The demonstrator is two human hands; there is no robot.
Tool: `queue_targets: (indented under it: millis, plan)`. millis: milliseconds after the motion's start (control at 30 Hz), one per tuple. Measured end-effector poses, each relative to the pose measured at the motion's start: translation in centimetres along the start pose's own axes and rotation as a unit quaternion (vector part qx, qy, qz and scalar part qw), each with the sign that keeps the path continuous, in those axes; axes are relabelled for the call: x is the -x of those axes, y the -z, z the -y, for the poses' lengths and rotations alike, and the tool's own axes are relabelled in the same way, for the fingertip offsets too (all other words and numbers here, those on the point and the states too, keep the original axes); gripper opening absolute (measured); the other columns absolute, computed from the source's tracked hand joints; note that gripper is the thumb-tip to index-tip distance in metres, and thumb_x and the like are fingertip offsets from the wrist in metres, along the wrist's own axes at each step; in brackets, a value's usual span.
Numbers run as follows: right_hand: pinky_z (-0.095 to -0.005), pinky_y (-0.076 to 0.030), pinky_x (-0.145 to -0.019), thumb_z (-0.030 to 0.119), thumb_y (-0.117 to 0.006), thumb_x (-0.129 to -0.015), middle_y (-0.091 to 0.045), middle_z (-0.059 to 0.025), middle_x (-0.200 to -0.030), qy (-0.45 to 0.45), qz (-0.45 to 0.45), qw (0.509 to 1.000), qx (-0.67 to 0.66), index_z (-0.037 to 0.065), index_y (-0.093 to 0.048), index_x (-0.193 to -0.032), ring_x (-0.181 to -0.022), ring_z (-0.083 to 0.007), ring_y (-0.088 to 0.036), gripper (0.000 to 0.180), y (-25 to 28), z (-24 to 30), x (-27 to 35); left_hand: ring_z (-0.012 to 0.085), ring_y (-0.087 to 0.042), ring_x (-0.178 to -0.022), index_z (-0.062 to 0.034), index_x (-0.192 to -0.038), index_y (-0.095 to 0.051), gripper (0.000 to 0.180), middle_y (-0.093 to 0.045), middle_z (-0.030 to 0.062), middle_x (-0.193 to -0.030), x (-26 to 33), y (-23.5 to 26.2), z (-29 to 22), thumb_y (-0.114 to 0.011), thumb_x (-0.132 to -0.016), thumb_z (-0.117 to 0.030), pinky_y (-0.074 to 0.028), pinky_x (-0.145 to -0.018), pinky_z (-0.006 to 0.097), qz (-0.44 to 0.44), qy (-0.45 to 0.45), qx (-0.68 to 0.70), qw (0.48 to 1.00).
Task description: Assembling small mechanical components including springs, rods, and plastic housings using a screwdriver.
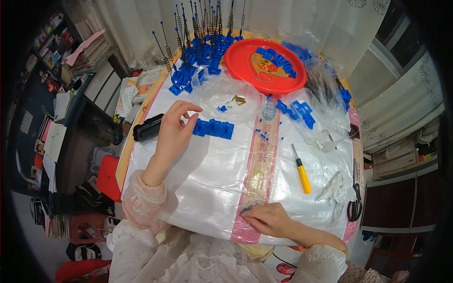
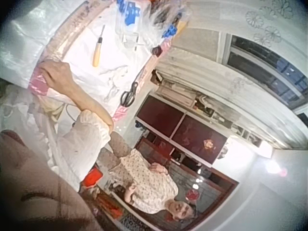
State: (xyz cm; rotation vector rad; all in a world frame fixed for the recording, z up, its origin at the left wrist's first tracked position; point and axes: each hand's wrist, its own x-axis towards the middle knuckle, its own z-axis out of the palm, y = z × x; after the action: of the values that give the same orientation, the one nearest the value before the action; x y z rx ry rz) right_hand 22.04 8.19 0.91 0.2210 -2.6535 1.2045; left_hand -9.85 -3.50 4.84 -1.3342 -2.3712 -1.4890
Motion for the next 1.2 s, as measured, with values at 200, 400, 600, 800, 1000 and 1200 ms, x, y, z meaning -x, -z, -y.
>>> queue_targets:
  millis: [200, 400, 600, 800, 1000, 1200]
  plan:
    - [-0.0337, -0.051, -0.050, 0.009, -0.068, -0.087, -0.069, -0.0050, -0.084, 0.002, -0.005, 1.000, -0.001, 0.008, -0.067, -0.098, -0.061, -0.0233, -0.065, 0.012, -0.1, 0.1, 0.1, 0.0123, -0.055, -0.074, -0.0058, -0.109, -0.071, 0.026, -0.070, 0.0060, -0.101, 0.3, -0.5, 1.0, -0.073, -0.083, -0.006, -0.046, -0.063, 0.025, 0.042, 0.030, -0.019, 0.998]
    - [-0.0332, -0.052, -0.052, 0.009, -0.069, -0.087, -0.070, -0.0052, -0.085, 0.003, -0.008, 1.000, 0.000, 0.008, -0.067, -0.099, -0.063, -0.0232, -0.067, 0.012, -0.1, 0.1, 0.2, 0.0114, -0.058, -0.071, -0.0039, -0.110, -0.072, 0.029, -0.073, 0.0072, -0.089, 0.4, -1.0, 2.4, -0.074, -0.081, -0.004, -0.048, -0.063, 0.026, 0.079, 0.054, 0.017, 0.995]
    - [-0.0320, -0.053, -0.052, 0.006, -0.070, -0.084, -0.071, -0.0071, -0.082, 0.026, -0.074, 0.997, -0.012, 0.007, -0.069, -0.098, -0.063, -0.0234, -0.067, 0.014, 0.6, 0.2, 0.1, 0.0083, -0.057, -0.070, -0.0039, -0.109, -0.072, 0.029, -0.072, 0.0031, -0.087, 0.5, -0.9, 2.1, -0.072, -0.080, -0.001, -0.044, -0.060, 0.023, 0.080, 0.051, -0.007, 0.995]
    - [-0.0332, -0.051, -0.050, 0.004, -0.071, -0.081, -0.066, -0.0069, -0.076, 0.003, -0.151, 0.987, 0.050, 0.005, -0.068, -0.097, -0.060, -0.0234, -0.065, 0.017, 1.1, 0.1, -0.1, 0.0197, -0.059, -0.080, -0.0051, -0.111, -0.071, 0.034, -0.072, 0.0071, -0.097, 0.5, -0.6, 0.4, -0.076, -0.078, -0.005, -0.049, -0.072, 0.030, 0.077, 0.028, -0.042, 0.996]
    - [-0.0378, -0.052, -0.061, 0.007, -0.069, -0.082, -0.058, -0.0091, -0.098, -0.209, -0.221, 0.871, 0.386, 0.002, -0.060, -0.111, -0.077, -0.0255, -0.062, 0.030, 6.9, 1.1, -1.0, 0.0265, -0.058, -0.093, -0.0059, -0.113, -0.071, 0.039, -0.071, 0.0079, -0.109, 0.7, -1.2, 0.2, -0.079, -0.075, -0.008, -0.048, -0.084, 0.036, 0.063, -0.087, -0.067, 0.992]
    - [-0.0405, -0.054, -0.061, 0.011, -0.068, -0.085, -0.058, -0.0100, -0.094, -0.342, -0.148, 0.831, 0.412, 0.004, -0.053, -0.112, -0.081, -0.0283, -0.064, 0.032, 7.4, -1.3, 0.4, 0.0249, -0.058, -0.087, -0.0056, -0.108, -0.072, 0.033, -0.072, 0.0076, -0.100, 0.7, -1.4, 0.7, -0.078, -0.076, -0.007, -0.049, -0.079, 0.035, 0.069, -0.059, -0.071, 0.993]
